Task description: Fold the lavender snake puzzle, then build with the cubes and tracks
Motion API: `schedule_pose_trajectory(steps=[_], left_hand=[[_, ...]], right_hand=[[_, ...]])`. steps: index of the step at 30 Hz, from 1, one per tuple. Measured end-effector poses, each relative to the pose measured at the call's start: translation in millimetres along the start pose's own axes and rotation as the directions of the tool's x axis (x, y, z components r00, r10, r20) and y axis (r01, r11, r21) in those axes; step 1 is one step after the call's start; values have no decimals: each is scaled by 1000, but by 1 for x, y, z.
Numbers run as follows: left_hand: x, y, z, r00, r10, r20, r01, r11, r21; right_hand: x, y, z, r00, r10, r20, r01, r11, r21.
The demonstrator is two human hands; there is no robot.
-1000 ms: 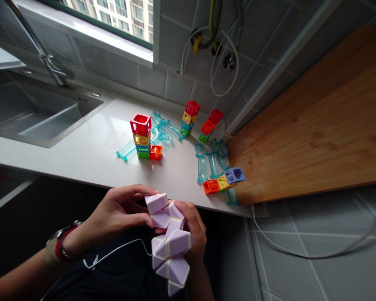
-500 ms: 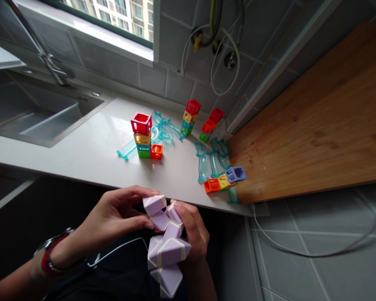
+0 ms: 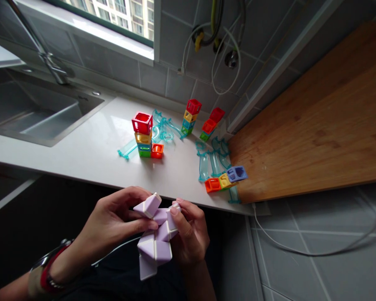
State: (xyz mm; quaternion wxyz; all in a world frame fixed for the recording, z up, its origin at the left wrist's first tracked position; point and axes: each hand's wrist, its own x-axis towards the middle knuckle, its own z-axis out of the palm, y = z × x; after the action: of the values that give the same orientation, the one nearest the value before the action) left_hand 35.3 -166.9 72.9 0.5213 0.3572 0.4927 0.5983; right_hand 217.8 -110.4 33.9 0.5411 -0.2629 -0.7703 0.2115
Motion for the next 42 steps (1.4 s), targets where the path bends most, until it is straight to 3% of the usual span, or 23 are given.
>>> schedule_pose_trajectory(steps=[2,4,7,10,15,18,23,29,34,37,42], left_hand=[[3,0,-2,1000,2,-7,-2,1000,-8],[7,1,-5,1000,17,-23,-17,999,-29],[13,0,-10,999,42,-30,-44,997,-59],[17,0,-13,998,55,-4,-56,997,-52],[16,5,-12,998,29,52,-33,997,75],[15,9,-11,996,40,79,-52,986,155],[12,13,-12,984,137,112,-165,939,302],[7,12,-9,978,193,84,-210,916,341],[6,15,-7,981,194,18,-187,915,357],[5,14,-8,989,144,27,-145,936,321],[2,10,-11,987,151,44,-157,916,369]], right_hand=[[-2,4,1,997,80,13,-80,990,113],[-3,7,2,964,259,51,-263,926,269],[-6,10,2,823,505,259,-565,683,464],[-7,14,-1,737,526,425,-674,522,523],[-1,16,-5,681,565,466,-730,482,484],[3,12,-8,704,571,422,-707,511,488],[3,7,-17,812,462,357,-583,653,483],[-4,8,-19,852,392,347,-510,774,376],[-7,9,-12,961,206,184,-248,937,246],[-9,11,-11,973,157,171,-192,959,211],[-13,12,-10,917,333,220,-390,865,317]])
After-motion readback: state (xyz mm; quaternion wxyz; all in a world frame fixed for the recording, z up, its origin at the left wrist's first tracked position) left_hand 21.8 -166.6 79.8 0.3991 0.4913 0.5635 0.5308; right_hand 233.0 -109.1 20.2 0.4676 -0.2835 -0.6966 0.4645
